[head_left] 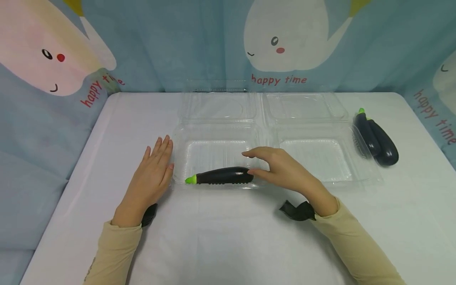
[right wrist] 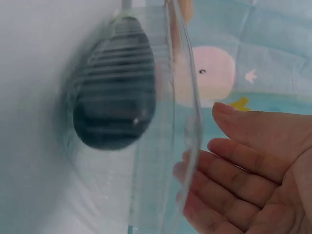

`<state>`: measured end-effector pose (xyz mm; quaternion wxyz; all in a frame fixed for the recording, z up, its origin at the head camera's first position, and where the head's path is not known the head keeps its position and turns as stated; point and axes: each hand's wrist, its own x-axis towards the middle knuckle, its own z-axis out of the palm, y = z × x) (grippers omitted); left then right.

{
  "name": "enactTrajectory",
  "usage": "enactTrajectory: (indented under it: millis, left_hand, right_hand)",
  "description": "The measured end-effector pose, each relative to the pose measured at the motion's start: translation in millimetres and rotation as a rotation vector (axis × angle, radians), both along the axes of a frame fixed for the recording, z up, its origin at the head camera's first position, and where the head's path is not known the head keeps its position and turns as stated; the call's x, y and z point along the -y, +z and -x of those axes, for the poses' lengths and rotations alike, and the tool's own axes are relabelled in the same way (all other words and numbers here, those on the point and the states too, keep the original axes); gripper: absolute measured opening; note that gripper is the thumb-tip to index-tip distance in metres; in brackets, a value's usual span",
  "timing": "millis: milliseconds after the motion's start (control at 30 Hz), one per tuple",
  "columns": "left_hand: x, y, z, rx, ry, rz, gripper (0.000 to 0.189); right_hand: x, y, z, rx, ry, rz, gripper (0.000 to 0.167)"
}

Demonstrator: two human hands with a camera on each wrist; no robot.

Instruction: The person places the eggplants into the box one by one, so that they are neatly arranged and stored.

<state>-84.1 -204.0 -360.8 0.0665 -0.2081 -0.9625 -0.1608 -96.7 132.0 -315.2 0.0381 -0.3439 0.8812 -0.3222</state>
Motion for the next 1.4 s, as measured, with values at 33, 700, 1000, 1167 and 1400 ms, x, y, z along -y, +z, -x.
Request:
enactTrajectory:
  millis: [33,700,1000,1167,1400]
  left_hand:
    - [-0.2,0.1,-0.2,0.000,0.000,0.000,0.054]
    - [1.3,-0.5,-1.4,-0.022,-0.006,-0.020,0.053]
    - [-0.1,-0.6,-1.6,-0.009,-0.002,-0.008,0.053]
    - [0.7,-1.2,-2.3,-0.019,-0.001,-0.004,0.053]
    - [-0.1,-0.1,-2.4,-0.007,-0.002,0.004,0.053]
  right_hand:
    - [-2,0.6,0.1,-0.007,-0.003,0.003,0.042]
    - [-43,9.7,4.0,-0.084,-0.118,0.025,0.039]
    - [-63,12.6,2.1,-0.155,-0.171,0.036,0.039]
    - [-74,14.6,2.5,-0.190,-0.200,0.026,0.040]
    - [-85,15.2,3.9,-0.236,-0.244,0.016,0.040]
